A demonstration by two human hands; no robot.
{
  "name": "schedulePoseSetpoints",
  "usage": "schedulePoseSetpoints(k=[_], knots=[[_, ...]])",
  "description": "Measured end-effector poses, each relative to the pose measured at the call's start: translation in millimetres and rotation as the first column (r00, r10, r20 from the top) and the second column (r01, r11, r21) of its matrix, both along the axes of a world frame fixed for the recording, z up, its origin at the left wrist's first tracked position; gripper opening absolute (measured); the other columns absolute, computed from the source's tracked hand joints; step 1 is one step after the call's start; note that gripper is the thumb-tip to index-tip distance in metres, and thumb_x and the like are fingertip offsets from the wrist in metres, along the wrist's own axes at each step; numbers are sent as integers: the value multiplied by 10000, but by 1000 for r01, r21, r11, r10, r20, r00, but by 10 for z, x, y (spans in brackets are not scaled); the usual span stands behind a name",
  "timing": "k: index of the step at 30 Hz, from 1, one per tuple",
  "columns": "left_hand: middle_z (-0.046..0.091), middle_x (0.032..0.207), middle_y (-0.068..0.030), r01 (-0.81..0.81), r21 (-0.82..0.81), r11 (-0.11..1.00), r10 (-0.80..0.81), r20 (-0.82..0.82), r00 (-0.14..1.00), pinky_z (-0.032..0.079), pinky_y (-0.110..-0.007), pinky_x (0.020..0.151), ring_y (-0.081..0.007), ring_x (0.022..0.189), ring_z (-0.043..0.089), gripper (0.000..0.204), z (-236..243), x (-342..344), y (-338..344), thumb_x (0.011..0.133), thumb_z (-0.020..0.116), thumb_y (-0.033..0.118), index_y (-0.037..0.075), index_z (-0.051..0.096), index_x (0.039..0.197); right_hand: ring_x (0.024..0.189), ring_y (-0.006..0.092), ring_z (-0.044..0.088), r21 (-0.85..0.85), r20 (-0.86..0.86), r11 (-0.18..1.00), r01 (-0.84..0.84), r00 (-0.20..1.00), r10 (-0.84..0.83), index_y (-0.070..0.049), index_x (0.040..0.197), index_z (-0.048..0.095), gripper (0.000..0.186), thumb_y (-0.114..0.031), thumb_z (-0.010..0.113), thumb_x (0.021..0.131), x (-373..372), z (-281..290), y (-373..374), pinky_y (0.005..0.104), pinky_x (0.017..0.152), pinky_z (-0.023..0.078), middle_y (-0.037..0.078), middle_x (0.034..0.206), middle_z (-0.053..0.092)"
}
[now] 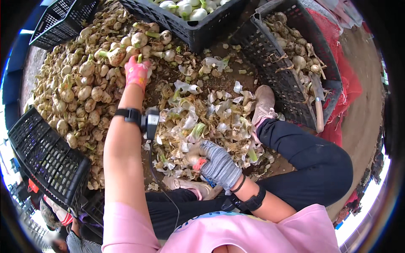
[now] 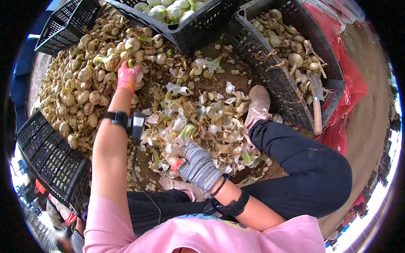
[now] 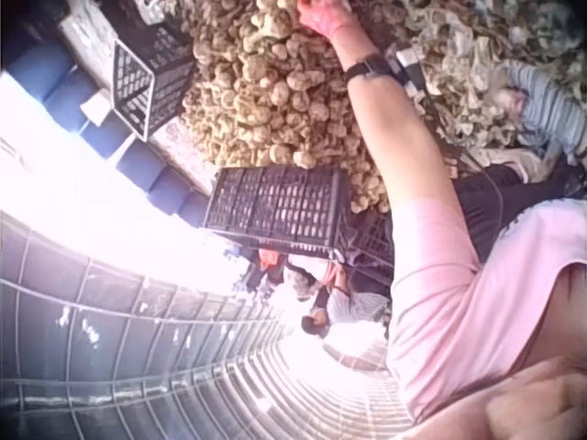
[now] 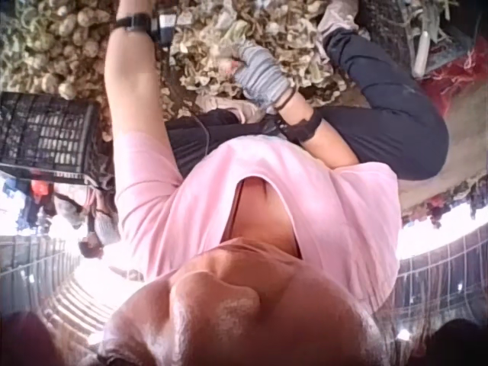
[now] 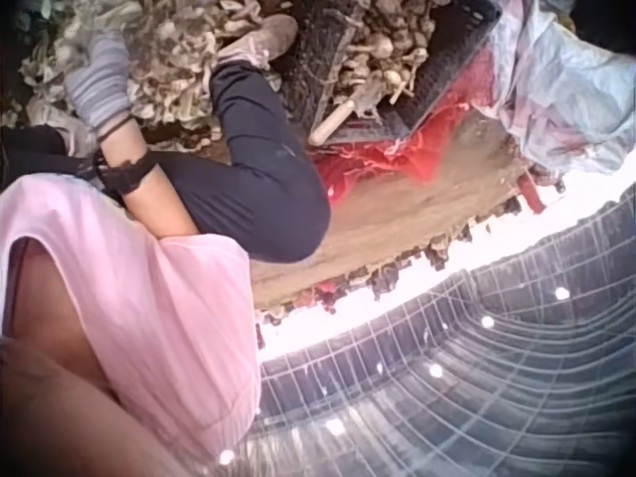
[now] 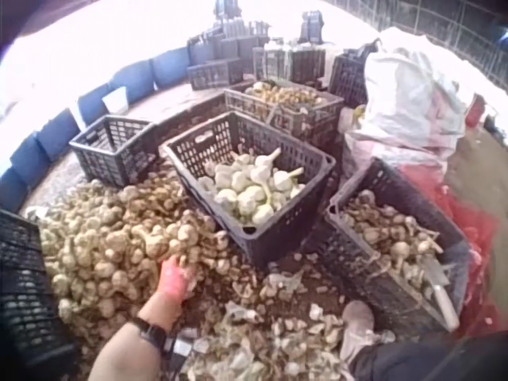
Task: The person sits on the ground and peels the outer layers of onions by hand, removing the dry skins and green tops. They place the cleaned onions into a black plastic crate and discard the peels onto a pile on the ground.
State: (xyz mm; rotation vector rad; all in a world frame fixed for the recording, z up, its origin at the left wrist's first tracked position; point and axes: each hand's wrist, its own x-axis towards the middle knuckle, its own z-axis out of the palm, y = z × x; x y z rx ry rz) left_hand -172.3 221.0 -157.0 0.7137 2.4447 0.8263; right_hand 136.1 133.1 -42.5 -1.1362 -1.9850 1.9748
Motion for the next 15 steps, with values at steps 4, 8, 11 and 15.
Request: schedulePoseSetpoints(k=[4,8,11,15], knots=[[568,912,-59,-117,422,899,-155,557,816,454,-214,628,-110,760,545,383,507,485,-560,741,595,140,59,437,1081,858,218,564,-129,-156,975,182,967,-201,-54,1069,559,395,3,553,678,10,-24,-46,309,771,444,124,954,570],[462,1128,-108,-345,514,785,-256,777,576,468,-284,773,-194,984,510,560,1270,1292,-1196,729,605,132,25,336,1208,966,247,539,28,-122,979,202,973,-198,-19,1110,506,403,-7,537,708,-24,94,-82,311,843,420,170,1036,553],[421,1197,-81,-290,548,785,-299,744,598,439,-281,819,-190,1032,483,693,1573,1638,-1639,691,664,163,64,309,1278,938,236,546,-181,-203,952,245,938,-280,18,1083,501,327,-29,508,759,-1,-5,-220,298,826,424,148,1007,566],[412,1144,-62,-139,655,742,-336,544,769,427,-260,810,-172,998,484,635,1411,1818,-2171,677,676,78,66,356,1226,790,145,562,-306,-299,934,185,913,-279,12,1042,514,280,-25,522,764,22,255,-269,263,731,455,86,896,593]])
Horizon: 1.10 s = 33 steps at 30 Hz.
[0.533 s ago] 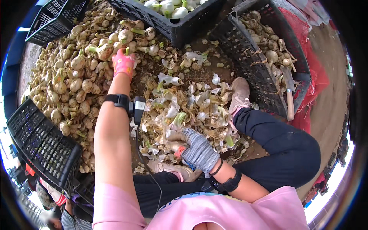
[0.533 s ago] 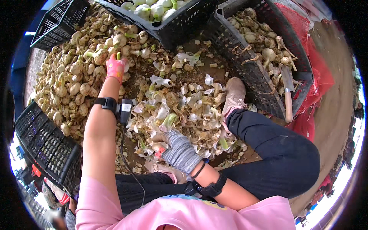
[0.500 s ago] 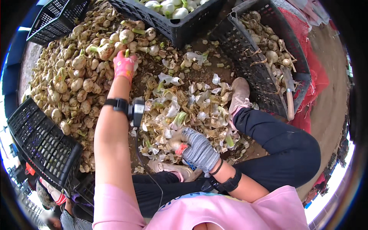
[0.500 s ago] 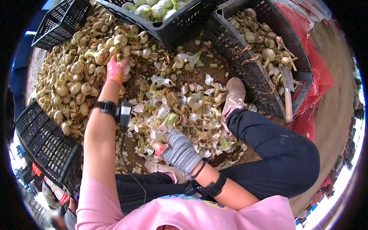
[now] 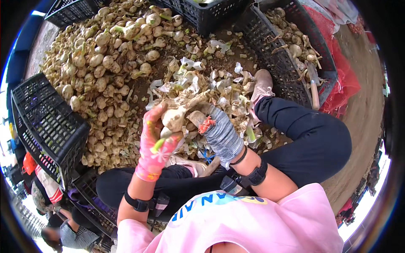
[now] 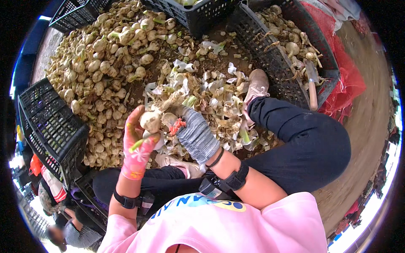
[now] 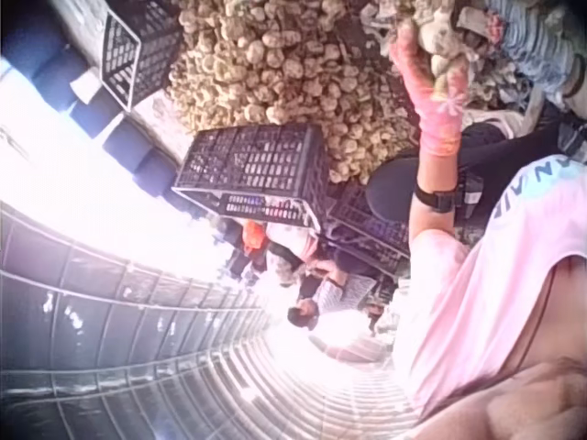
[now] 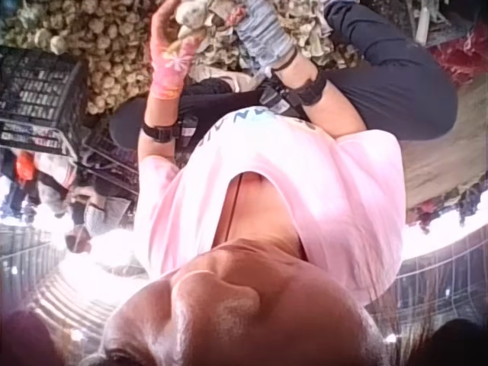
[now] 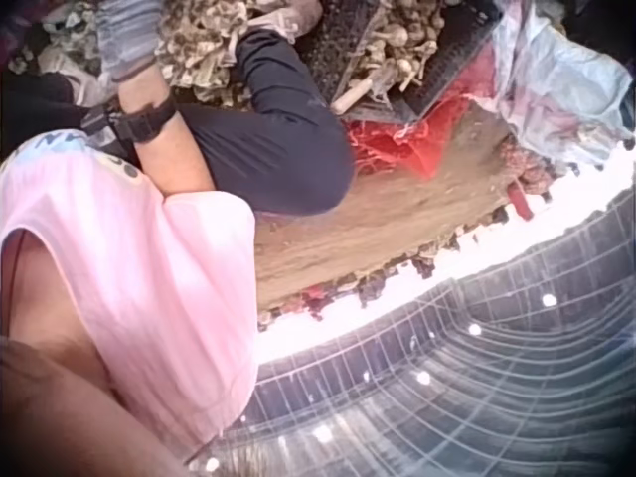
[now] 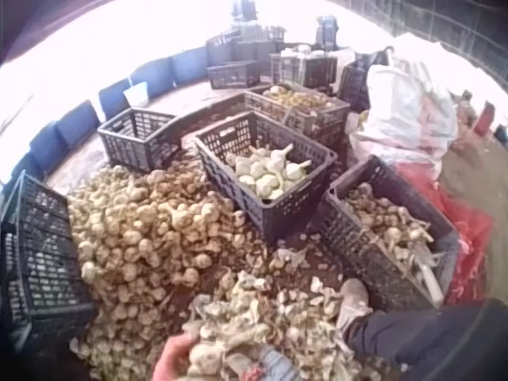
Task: The person sits on the ground and peels the outer layers of onions by hand, removing the dry skins and green tops. They place the cleaned onions into a black plastic crate and discard the peels onto a pile on the ground.
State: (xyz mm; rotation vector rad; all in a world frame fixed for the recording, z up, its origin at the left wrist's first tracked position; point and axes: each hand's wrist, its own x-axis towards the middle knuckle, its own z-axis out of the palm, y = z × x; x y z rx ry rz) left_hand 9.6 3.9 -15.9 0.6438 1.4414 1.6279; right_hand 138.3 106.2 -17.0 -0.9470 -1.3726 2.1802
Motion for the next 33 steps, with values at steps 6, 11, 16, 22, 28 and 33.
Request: schedulePoseSetpoints(k=[6,11,16,22,28,33], knots=[[366,1148,-98,0,85,996,57,-663,746,441,-267,781,-189,1002,456,616,13,125,-77,642,610,-101,116,374,1169,791,102,551,58,49,997,-57,997,54,-12,1018,528,320,-161,634,755,-31,134,-10,232,680,462,46,898,580],[389,1129,-99,-19,77,997,55,-504,862,434,-266,774,-186,995,456,568,-36,102,-160,670,596,-66,87,377,1171,734,176,579,404,257,894,-194,962,93,2,979,553,291,-166,630,755,-25,370,30,267,656,466,95,844,593],[389,1133,-103,-43,124,991,21,178,984,413,-271,820,-175,1000,446,539,66,152,-181,707,584,-32,66,365,1188,720,225,586,169,165,966,-195,972,168,8,968,566,277,-170,620,762,-15,255,78,300,652,469,134,829,597],[375,1159,-99,106,107,989,-10,-657,754,410,-276,824,-189,1023,445,541,-4,8,-143,737,604,35,61,352,1215,686,66,529,-107,12,982,-154,988,156,-12,978,590,267,-60,607,716,-82,213,74,220,633,455,18,789,599],[496,1054,-96,38,-85,996,-12,288,958,446,-272,758,-173,886,529,510,231,76,-108,781,597,255,27,392,1188,676,75,539,-248,33,941,-229,969,245,-9,898,594,208,-82,621,706,-5,87,170,227,617,461,15,742,596],[575,902,-91,275,-51,960,-113,830,547,458,-252,617,-144,733,568,513,131,-139,-184,863,372,483,18,504,1034,673,140,563,203,139,926,-317,946,293,15,971,529,260,-99,559,739,-16,158,81,254,623,462,58,745,584]])
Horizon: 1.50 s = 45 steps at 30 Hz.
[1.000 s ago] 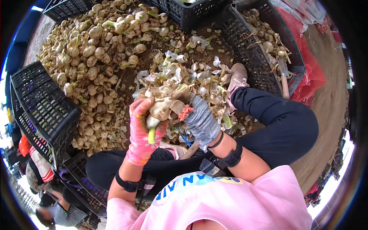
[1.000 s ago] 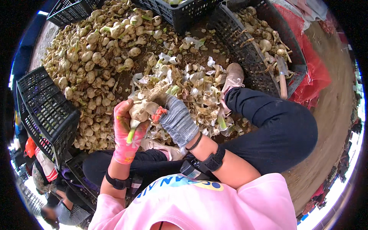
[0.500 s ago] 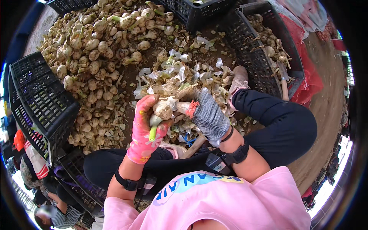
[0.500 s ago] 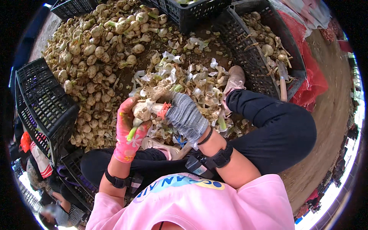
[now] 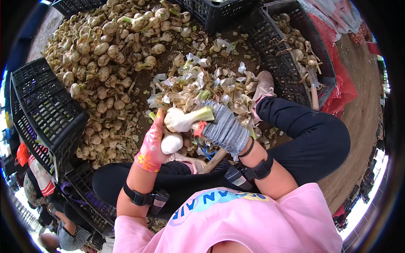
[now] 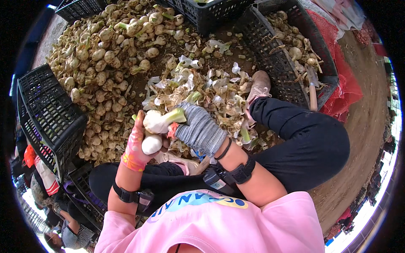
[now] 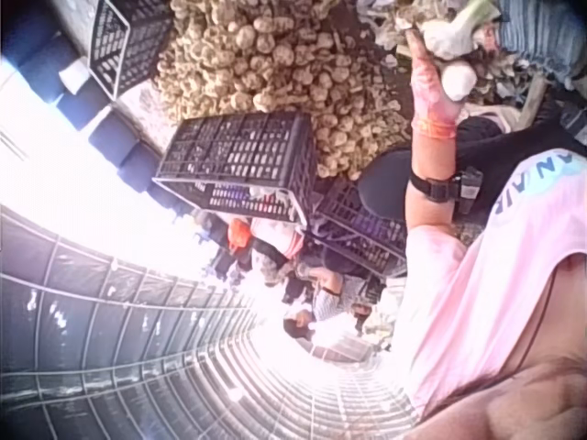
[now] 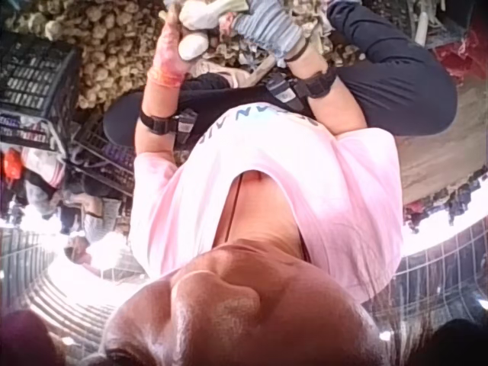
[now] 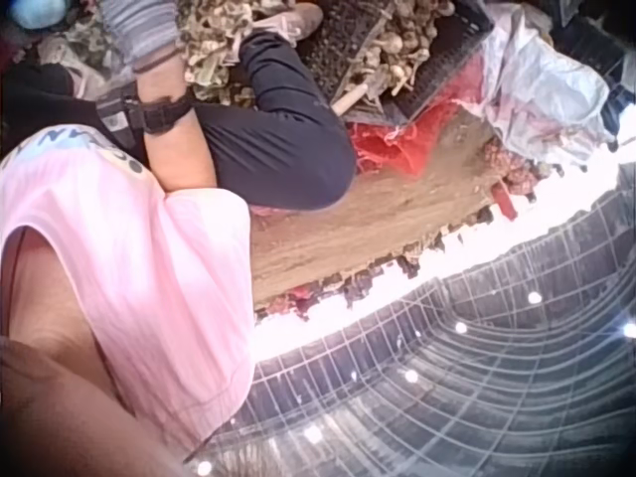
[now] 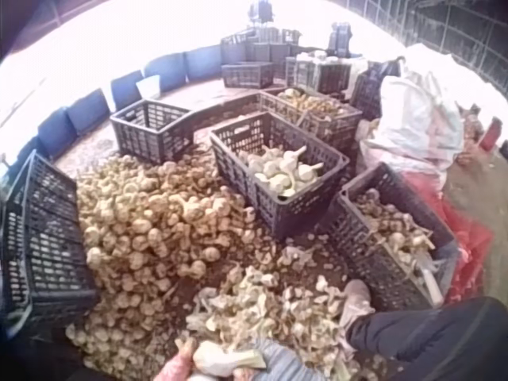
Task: The person sits on the ground and peels the outer layers of onions by hand, removing the dry skins and green tops. They place the cleaned onions into a black plastic crate and discard the peels onto a pile on the ground.
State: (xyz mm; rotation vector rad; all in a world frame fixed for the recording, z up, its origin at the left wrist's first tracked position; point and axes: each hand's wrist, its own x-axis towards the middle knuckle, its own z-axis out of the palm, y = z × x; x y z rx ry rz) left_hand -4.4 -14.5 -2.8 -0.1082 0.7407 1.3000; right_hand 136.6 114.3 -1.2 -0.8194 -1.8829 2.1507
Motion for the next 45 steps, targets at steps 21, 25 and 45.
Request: schedulePoseSetpoints(k=[21,25,45], knots=[[546,854,-73,149,-58,987,-118,-894,431,424,-257,711,-148,802,529,186,37,-176,14,797,568,118,0,592,939,724,206,580,-17,-173,999,43,984,-45,-4,914,560,261,-219,535,770,-46,-245,-178,305,615,460,121,794,590],[577,911,-101,194,181,964,111,-940,324,428,-272,754,-183,855,541,221,21,-231,31,763,601,129,7,598,947,725,186,597,-769,-134,639,2,977,-165,-17,931,566,251,-226,504,807,65,-143,24,261,571,504,97,841,606],[501,1009,-92,-237,111,965,260,-291,921,513,-352,674,-218,902,547,449,-39,-117,-25,712,618,197,58,450,1104,1032,229,483,457,-108,890,2,993,53,-51,1051,539,380,-117,640,691,-43,155,52,326,877,383,120,1113,500]])
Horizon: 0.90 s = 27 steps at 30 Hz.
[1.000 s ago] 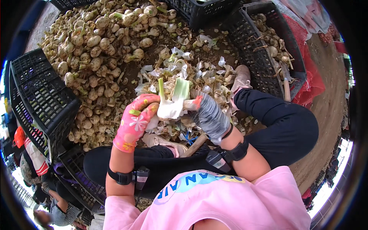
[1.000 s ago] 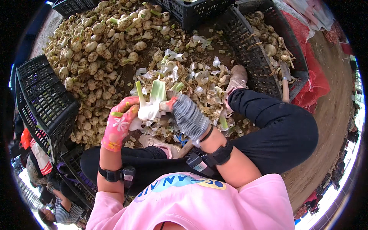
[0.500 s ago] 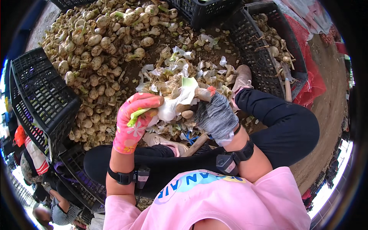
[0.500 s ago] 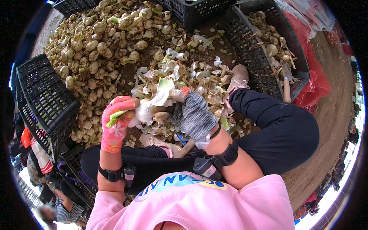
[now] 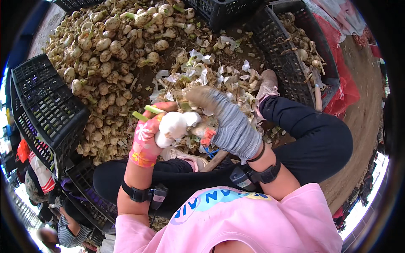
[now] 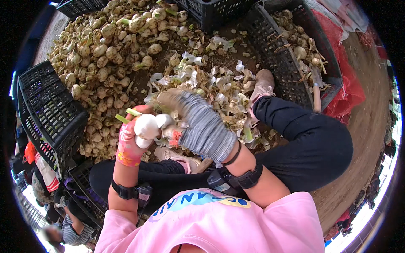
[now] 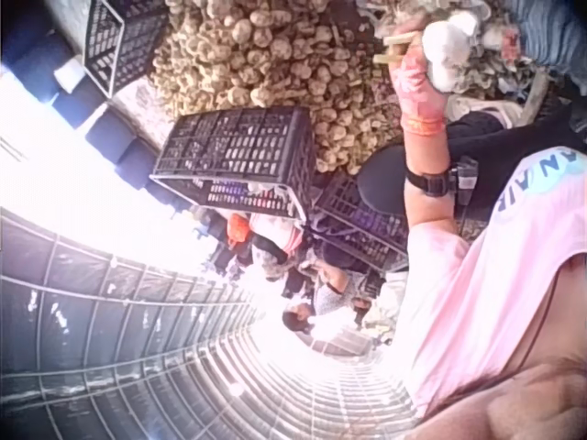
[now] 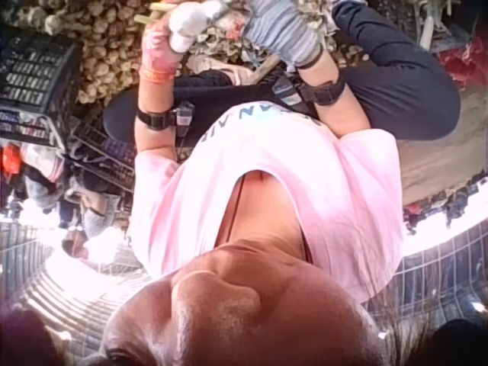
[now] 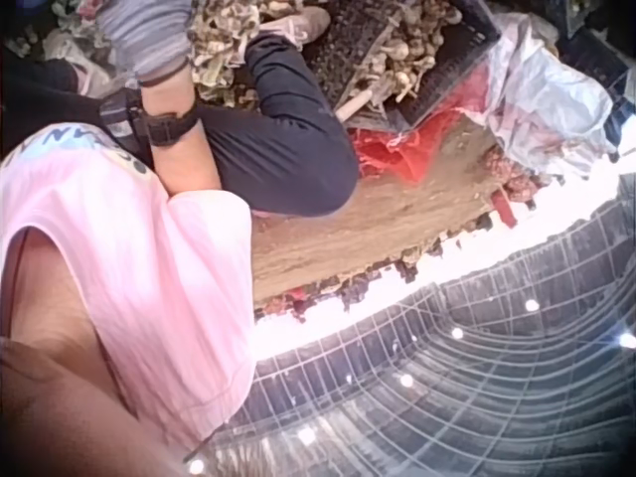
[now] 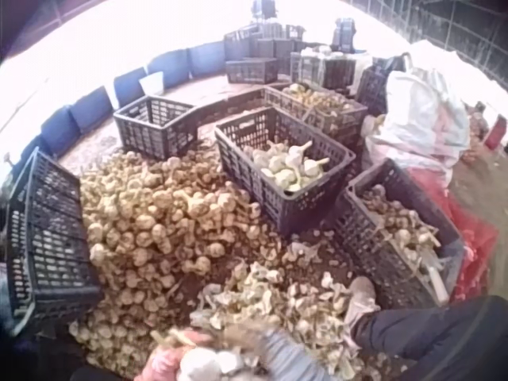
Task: The person sits on the ground and peels the outer layers of onions by hand, removing the dry skins and green tops. They place the cleaned onions into a black plastic crate and discard the peels onto a pile on the ground.
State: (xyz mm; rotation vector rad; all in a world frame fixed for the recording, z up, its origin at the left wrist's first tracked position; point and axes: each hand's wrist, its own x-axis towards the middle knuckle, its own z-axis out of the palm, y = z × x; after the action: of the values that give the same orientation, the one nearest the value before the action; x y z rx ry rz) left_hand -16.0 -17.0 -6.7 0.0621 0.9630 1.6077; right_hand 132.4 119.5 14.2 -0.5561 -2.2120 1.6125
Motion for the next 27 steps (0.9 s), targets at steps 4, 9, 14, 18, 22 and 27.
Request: schedulePoseSetpoints(k=[4,9,14,18,22,27], knots=[[550,981,-102,-27,-139,990,6,-153,988,488,-316,712,-203,839,572,390,-15,104,-12,732,579,206,-2,494,1051,1054,280,459,233,-4,971,-52,998,55,-71,1010,569,324,-106,631,694,-9,-110,-14,348,910,353,128,1137,481],[565,930,-67,-19,-355,935,66,120,991,491,-272,615,-166,754,576,292,-175,-1,17,784,525,148,42,501,1054,1013,171,492,-753,-254,657,-40,938,-235,-56,941,594,205,-81,609,738,-11,-134,-171,287,850,405,71,1167,478],[568,926,-79,-68,-297,952,134,207,969,504,-275,588,-156,741,580,246,-175,76,75,823,499,181,66,498,1040,932,127,511,-696,27,683,224,958,-287,-62,1158,480,449,-3,557,720,76,-349,105,256,805,434,69,1093,516],[572,896,-74,-100,-295,950,119,48,992,486,-253,573,-160,736,577,217,-97,116,77,819,499,171,57,500,1003,924,145,512,-294,89,942,160,986,-140,-77,1205,427,609,-41,635,634,-36,-149,-91,265,802,430,87,1027,539],[573,907,-50,-51,-228,972,-50,-415,908,430,-258,729,-126,817,531,178,-26,139,2,785,533,140,37,545,929,800,160,530,-106,46,990,98,995,-94,-66,1005,520,346,-34,611,673,-58,-138,-187,268,720,442,51,859,544],[568,912,-50,-268,-248,931,58,-624,779,458,-267,667,-138,801,540,238,519,-245,-173,765,588,181,48,555,960,632,109,513,-595,186,708,380,922,-339,-42,835,513,60,-18,509,780,20,-327,-54,222,553,443,22,750,528]])
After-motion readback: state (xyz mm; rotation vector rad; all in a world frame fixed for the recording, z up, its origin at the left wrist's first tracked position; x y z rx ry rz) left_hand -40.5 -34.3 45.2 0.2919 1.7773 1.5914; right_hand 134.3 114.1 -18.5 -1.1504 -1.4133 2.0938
